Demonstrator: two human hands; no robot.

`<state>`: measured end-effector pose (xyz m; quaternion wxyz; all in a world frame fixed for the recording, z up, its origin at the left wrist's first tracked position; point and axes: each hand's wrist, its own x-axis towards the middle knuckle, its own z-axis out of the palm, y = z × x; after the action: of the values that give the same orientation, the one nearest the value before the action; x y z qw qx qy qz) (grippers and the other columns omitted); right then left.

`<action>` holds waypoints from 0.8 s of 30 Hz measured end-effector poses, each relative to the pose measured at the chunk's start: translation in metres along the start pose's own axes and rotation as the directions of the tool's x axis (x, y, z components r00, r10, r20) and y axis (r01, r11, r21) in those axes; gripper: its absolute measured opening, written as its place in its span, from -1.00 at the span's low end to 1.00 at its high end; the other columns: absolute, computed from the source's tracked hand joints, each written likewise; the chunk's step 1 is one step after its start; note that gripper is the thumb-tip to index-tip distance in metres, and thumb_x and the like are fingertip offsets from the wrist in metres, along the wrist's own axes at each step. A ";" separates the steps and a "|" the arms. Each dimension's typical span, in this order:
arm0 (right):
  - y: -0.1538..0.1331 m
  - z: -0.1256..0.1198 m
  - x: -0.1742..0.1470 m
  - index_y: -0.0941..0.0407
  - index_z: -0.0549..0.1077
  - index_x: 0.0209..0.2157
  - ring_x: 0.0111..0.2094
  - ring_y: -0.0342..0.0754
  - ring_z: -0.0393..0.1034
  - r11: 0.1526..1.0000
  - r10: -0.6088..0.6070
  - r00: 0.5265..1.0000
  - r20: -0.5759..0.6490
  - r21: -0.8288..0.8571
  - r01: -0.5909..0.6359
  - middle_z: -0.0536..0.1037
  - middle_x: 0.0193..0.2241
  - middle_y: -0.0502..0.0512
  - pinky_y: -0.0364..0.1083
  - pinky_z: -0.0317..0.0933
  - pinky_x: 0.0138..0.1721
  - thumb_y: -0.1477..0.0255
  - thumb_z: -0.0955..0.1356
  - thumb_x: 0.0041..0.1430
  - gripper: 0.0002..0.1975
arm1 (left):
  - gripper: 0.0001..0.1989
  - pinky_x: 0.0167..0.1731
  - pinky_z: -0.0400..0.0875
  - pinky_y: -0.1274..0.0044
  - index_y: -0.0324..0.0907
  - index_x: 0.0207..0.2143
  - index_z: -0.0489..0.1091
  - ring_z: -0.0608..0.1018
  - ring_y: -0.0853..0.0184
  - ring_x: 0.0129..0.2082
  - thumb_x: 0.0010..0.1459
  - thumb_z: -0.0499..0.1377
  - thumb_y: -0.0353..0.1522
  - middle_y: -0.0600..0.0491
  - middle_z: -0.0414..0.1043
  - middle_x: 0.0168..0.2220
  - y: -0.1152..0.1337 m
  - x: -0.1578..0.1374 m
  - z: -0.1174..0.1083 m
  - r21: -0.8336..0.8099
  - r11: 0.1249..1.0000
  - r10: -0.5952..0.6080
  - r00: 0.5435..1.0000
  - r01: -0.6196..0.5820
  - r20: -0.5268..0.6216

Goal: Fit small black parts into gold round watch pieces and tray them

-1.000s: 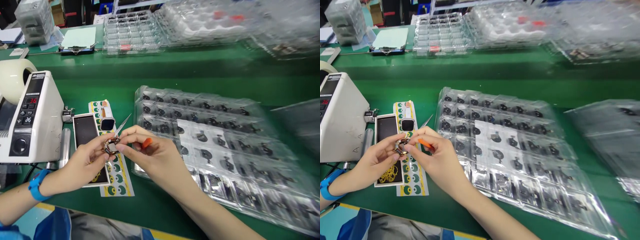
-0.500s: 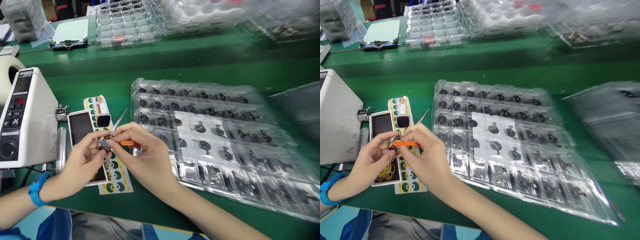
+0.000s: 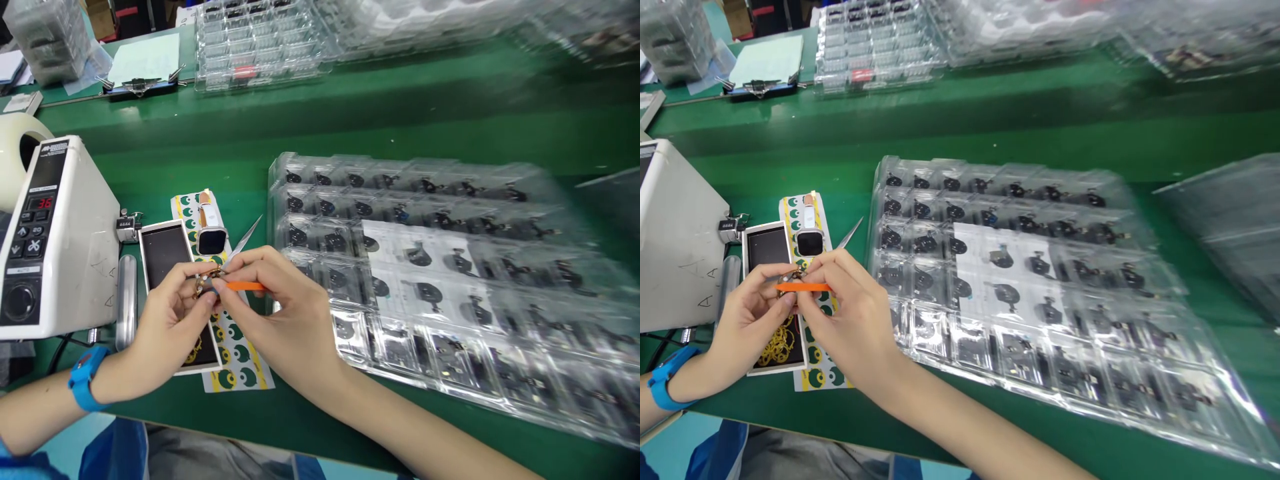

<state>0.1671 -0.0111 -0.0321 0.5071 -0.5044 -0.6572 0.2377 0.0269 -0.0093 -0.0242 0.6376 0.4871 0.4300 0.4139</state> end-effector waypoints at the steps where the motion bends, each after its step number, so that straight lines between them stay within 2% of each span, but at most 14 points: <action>1: 0.000 0.001 -0.001 0.10 0.39 -0.48 -0.38 -0.13 0.41 1.000 -0.007 1.000 -0.002 -0.007 0.007 0.46 -0.40 0.01 -0.13 0.33 -0.40 0.64 0.33 0.13 -0.82 | -0.82 -0.24 0.51 0.54 -0.18 -0.14 0.36 0.61 0.34 -0.30 0.19 0.20 -0.42 0.03 0.56 -0.32 0.000 0.000 0.000 -0.011 1.000 0.002 1.000 -0.003 -0.009; 5: 0.003 0.005 -0.004 0.08 0.35 -0.44 -0.37 -0.12 0.41 0.998 -0.067 0.997 -0.042 -0.017 0.067 0.45 -0.39 0.01 -0.11 0.33 -0.37 0.62 0.34 0.16 -0.83 | -0.84 -0.27 0.55 0.55 -0.18 -0.19 0.36 0.63 0.34 -0.34 0.16 0.23 -0.40 0.06 0.57 -0.39 0.003 0.002 0.001 -0.045 0.999 0.012 0.999 -0.014 -0.051; 8: 0.005 0.003 -0.004 0.06 0.32 -0.33 -0.31 -0.08 0.41 0.996 -0.081 0.994 -0.077 -0.034 0.078 0.45 -0.33 0.04 -0.12 0.31 -0.38 0.56 0.38 0.15 -0.84 | -0.87 -0.32 0.55 0.60 -0.19 -0.22 0.36 0.62 0.38 -0.39 0.15 0.23 -0.43 0.08 0.57 -0.42 0.006 0.001 0.001 -0.085 0.996 -0.004 0.998 -0.001 -0.058; 11: 0.003 -0.003 0.000 0.07 0.34 -0.28 -0.27 -0.06 0.41 0.998 -0.048 0.997 0.054 -0.046 0.051 0.44 -0.29 0.07 -0.11 0.30 -0.37 0.53 0.36 0.20 -0.89 | -0.89 -0.32 0.55 0.62 -0.19 -0.22 0.36 0.60 0.43 -0.42 0.17 0.20 -0.45 0.10 0.57 -0.42 0.009 0.000 0.000 -0.113 0.994 -0.007 0.999 0.003 -0.038; 12: 0.002 -0.005 0.002 0.08 0.35 -0.31 -0.30 -0.07 0.39 0.999 -0.033 0.992 0.120 -0.031 0.037 0.44 -0.32 0.06 -0.12 0.30 -0.37 0.53 0.33 0.23 -0.93 | -0.90 -0.32 0.55 0.62 -0.19 -0.22 0.37 0.59 0.45 -0.43 0.18 0.18 -0.46 0.11 0.56 -0.42 0.009 0.000 0.000 -0.109 0.994 -0.001 1.000 -0.002 -0.029; 14: 0.000 -0.009 0.005 0.09 0.32 -0.41 -0.40 -0.12 0.34 1.000 -0.009 0.978 0.208 0.015 0.006 0.41 -0.42 0.01 -0.15 0.25 -0.42 0.54 0.30 0.25 -0.86 | -0.90 -0.35 0.53 0.62 -0.18 -0.21 0.36 0.57 0.45 -0.44 0.20 0.15 -0.46 0.11 0.55 -0.42 0.009 0.000 -0.001 -0.083 0.996 0.015 1.000 -0.016 -0.010; 16: 0.000 -0.011 0.008 0.10 0.29 -0.45 -0.45 -0.15 0.30 0.999 -0.007 0.973 0.232 0.040 -0.003 0.38 -0.48 -0.02 -0.17 0.22 -0.46 0.55 0.28 0.25 -0.82 | -0.89 -0.41 0.49 0.60 -0.17 -0.19 0.35 0.55 0.42 -0.44 0.21 0.13 -0.45 0.10 0.54 -0.40 0.010 0.001 -0.004 -0.001 1.000 0.024 1.000 -0.024 0.016; 18: 0.001 -0.012 0.010 0.10 0.28 -0.44 -0.44 -0.14 0.31 0.998 -0.057 0.970 0.237 0.029 0.051 0.39 -0.47 -0.01 -0.16 0.22 -0.44 0.59 0.27 0.23 -0.83 | -0.92 -0.45 0.41 0.58 -0.17 -0.24 0.38 0.51 0.40 -0.44 0.20 0.12 -0.45 0.10 0.50 -0.41 0.012 0.003 -0.009 0.192 0.980 0.039 0.998 -0.049 0.052; 21: 0.003 -0.014 0.011 0.11 0.30 -0.38 -0.36 -0.09 0.37 0.977 -0.194 0.957 0.217 -0.042 0.207 0.44 -0.41 0.05 -0.12 0.28 -0.38 0.62 0.27 0.21 -0.86 | -0.91 -0.43 0.29 0.55 -0.19 -0.40 0.45 0.41 0.40 -0.44 0.14 0.15 -0.46 0.10 0.40 -0.44 0.017 0.007 -0.015 0.511 0.841 0.163 0.984 -0.179 0.075; 23: 0.003 -0.016 0.008 0.14 0.35 -0.27 -0.30 -0.05 0.40 0.935 -0.308 0.941 0.141 -0.136 0.327 0.48 -0.35 0.13 -0.10 0.31 -0.35 0.59 0.32 0.21 -0.91 | -0.90 -0.45 0.23 0.55 -0.19 -0.46 0.44 0.35 0.41 -0.47 0.10 0.16 -0.46 0.12 0.34 -0.49 0.020 0.008 -0.017 0.563 0.800 0.220 0.974 -0.209 0.049; 24: 0.002 -0.018 0.006 0.16 0.37 -0.22 -0.29 -0.04 0.41 0.901 -0.375 0.921 0.101 -0.195 0.388 0.50 -0.33 0.17 -0.10 0.32 -0.36 0.57 0.34 0.21 -0.90 | -0.92 -0.47 0.21 0.56 -0.20 -0.47 0.42 0.34 0.42 -0.49 0.07 0.16 -0.46 0.13 0.33 -0.51 0.021 0.009 -0.017 0.532 0.827 0.199 0.980 -0.179 0.021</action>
<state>0.1840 -0.0083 -0.0246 0.4670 -0.4093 -0.7799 0.0781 0.0110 0.0076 -0.0079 0.4263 0.6772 0.4883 0.3483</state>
